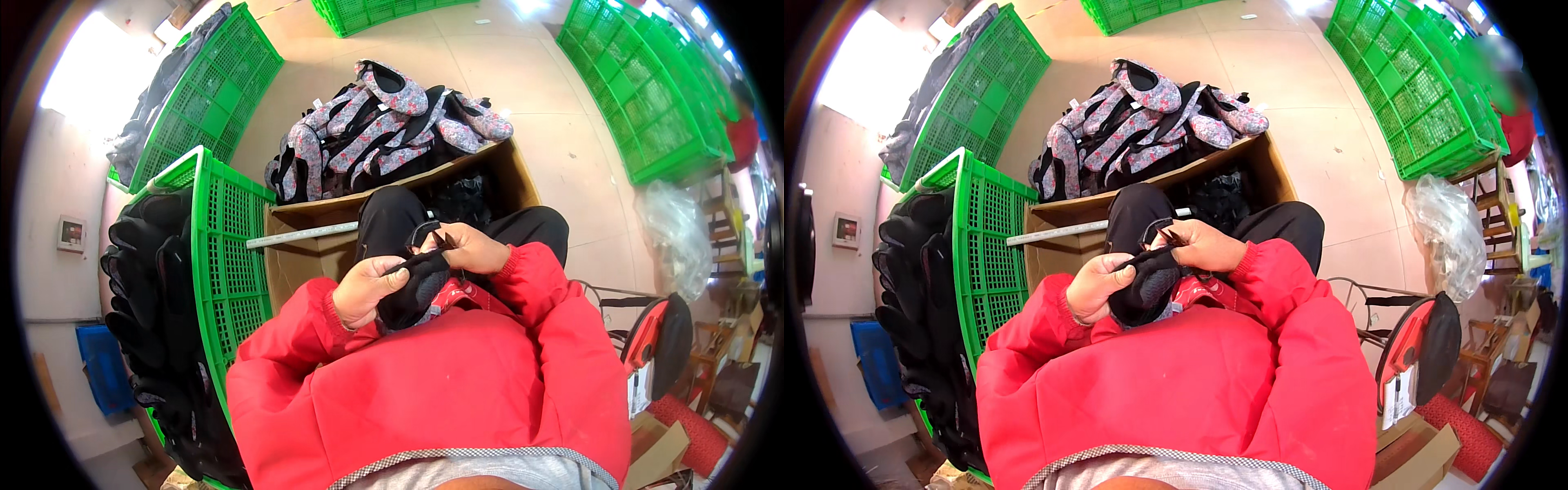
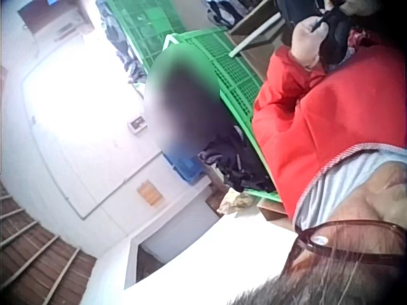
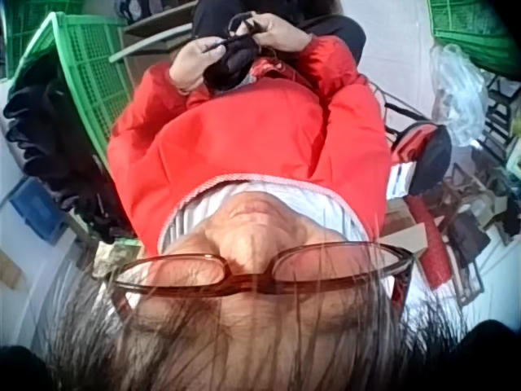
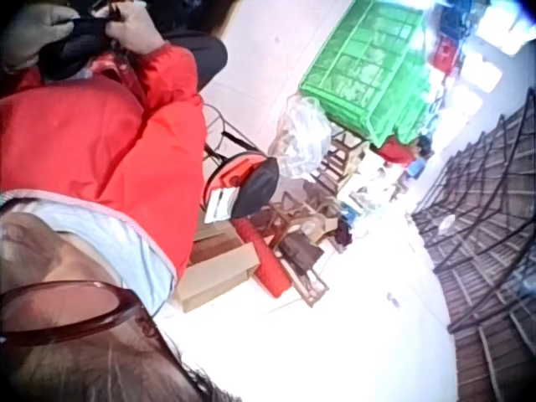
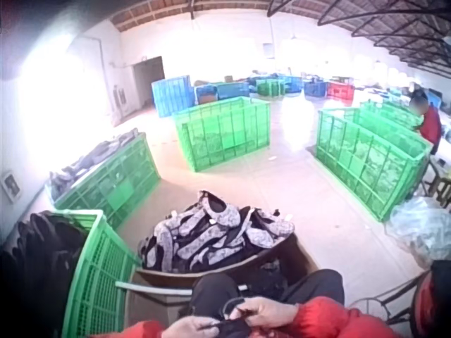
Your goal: The person sits cross-legged and uses pliers to manipulate the heel area of a floral-patterned slip-on shoe. They briefly pause to read a notebook and write on a paper before resuming the repair work on the shoe.
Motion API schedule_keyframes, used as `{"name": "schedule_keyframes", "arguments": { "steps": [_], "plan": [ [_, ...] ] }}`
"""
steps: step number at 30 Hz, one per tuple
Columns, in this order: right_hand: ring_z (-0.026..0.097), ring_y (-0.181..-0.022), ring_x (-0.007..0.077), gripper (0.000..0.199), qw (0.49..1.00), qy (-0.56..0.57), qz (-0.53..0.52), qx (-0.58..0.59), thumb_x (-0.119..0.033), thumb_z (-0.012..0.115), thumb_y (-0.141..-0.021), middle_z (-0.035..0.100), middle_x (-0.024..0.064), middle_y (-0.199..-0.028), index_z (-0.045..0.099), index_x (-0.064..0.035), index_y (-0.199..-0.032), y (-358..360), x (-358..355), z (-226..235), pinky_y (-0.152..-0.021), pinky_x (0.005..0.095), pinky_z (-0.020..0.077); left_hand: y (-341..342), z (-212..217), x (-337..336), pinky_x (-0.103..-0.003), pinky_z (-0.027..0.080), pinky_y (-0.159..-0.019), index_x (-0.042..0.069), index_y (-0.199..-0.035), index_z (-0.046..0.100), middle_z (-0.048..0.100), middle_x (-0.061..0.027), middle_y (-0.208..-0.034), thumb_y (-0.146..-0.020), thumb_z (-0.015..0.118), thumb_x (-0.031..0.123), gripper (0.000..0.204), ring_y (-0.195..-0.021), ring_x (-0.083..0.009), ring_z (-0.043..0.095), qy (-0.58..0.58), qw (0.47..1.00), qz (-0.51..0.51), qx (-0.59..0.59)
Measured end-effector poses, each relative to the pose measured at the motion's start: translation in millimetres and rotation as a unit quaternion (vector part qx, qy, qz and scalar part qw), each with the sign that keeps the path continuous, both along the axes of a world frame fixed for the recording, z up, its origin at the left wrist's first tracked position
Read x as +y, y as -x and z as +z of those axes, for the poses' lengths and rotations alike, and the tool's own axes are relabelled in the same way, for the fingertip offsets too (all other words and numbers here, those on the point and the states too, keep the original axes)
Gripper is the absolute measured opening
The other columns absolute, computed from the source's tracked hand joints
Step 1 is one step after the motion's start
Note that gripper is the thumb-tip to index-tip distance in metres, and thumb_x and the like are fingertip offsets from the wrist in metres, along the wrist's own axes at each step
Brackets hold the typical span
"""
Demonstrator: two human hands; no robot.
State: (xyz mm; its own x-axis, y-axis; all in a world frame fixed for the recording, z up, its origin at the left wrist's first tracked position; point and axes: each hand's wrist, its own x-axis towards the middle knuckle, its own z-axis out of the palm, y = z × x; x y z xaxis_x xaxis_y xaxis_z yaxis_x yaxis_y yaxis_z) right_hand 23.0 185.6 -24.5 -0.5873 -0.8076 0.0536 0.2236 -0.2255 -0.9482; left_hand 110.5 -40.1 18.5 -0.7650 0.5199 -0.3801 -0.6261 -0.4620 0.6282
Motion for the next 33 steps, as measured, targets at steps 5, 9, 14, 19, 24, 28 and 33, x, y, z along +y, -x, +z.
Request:
{"name": "schedule_keyframes", "arguments": {
  "steps": [5, 9, 14, 19, 24, 28, 33],
  "plan": [
    [0.054, -0.075, 0.0039, 0.022, 0.974, 0.065, 0.026, -0.214, -0.008, 0.071, -0.089, 0.06, -0.0016, -0.095, 0.056, -0.0071, -0.107, -7, -4, 0, -0.06, 0.0184, 0.0408, -5, 8, 5, -0.036, 0.055, -0.091, -0.004, -0.127, 0.055, 0.066, -0.0136, -0.115, -0.097, 0.062, 0.021, 0.04, -0.101, -0.0227, 0.068, -0.149, 0.985, -0.017, -0.082],
    [0.061, -0.084, 0.0092, 0.025, 0.974, 0.094, -0.005, -0.207, -0.003, 0.071, -0.086, 0.062, 0.002, -0.098, 0.055, -0.0064, -0.106, -11, -13, -20, -0.075, 0.0243, 0.0491, -6, 6, 10, -0.038, 0.052, -0.096, -0.003, -0.129, 0.054, 0.065, -0.0132, -0.121, -0.097, 0.062, 0.021, 0.041, -0.108, -0.024, 0.065, -0.196, 0.975, -0.055, -0.093],
    [0.063, -0.091, 0.0097, 0.031, 0.969, 0.124, -0.016, -0.214, 0.006, 0.07, -0.082, 0.061, 0.0012, -0.099, 0.056, -0.0061, -0.108, -11, -17, -23, -0.081, 0.0256, 0.0508, -3, 4, 16, -0.037, 0.049, -0.1, -0.002, -0.133, 0.051, 0.062, -0.0125, -0.127, -0.096, 0.063, 0.019, 0.044, -0.113, -0.0227, 0.062, -0.176, 0.976, -0.097, -0.089],
    [0.063, -0.092, 0.0103, 0.03, 0.968, 0.11, 0.007, -0.223, 0.008, 0.068, -0.08, 0.061, 0.0008, -0.098, 0.057, -0.0066, -0.105, -7, -21, -20, -0.083, 0.0259, 0.0518, -3, -2, 27, -0.036, 0.05, -0.098, -0.002, -0.135, 0.051, 0.062, -0.0114, -0.125, -0.094, 0.065, 0.014, 0.047, -0.113, -0.021, 0.062, -0.128, 0.982, -0.127, -0.063],
    [0.061, -0.094, 0.0113, 0.026, 0.984, 0.088, -0.012, -0.156, 0.006, 0.068, -0.081, 0.059, 0.0018, -0.099, 0.057, -0.0064, -0.101, -5, -12, -24, -0.084, 0.0262, 0.0498, 4, -10, 33, -0.034, 0.052, -0.094, -0.003, -0.134, 0.051, 0.064, -0.0119, -0.121, -0.09, 0.068, 0.013, 0.05, -0.108, -0.0203, 0.065, -0.161, 0.972, -0.155, -0.074],
    [0.06, -0.095, 0.0121, 0.029, 0.974, 0.095, 0.021, -0.206, 0.0, 0.071, -0.082, 0.058, 0.0022, -0.1, 0.055, -0.006, -0.105, -7, 10, -23, -0.084, 0.0265, 0.0486, 8, -8, 36, -0.035, 0.052, -0.095, -0.006, -0.134, 0.05, 0.064, -0.0135, -0.121, -0.089, 0.067, 0.008, 0.051, -0.107, -0.0217, 0.065, -0.198, 0.965, -0.137, -0.103],
    [0.06, -0.094, 0.0096, 0.038, 0.95, 0.167, 0.035, -0.261, -0.02, 0.07, -0.089, 0.059, 0.0023, -0.104, 0.052, -0.0056, -0.12, -19, 16, -25, -0.083, 0.025, 0.0482, 8, 1, 40, -0.035, 0.051, -0.097, -0.006, -0.135, 0.048, 0.063, -0.0154, -0.124, -0.087, 0.066, 0.006, 0.053, -0.109, -0.0235, 0.065, -0.22, 0.957, -0.141, -0.125]
  ]
}}
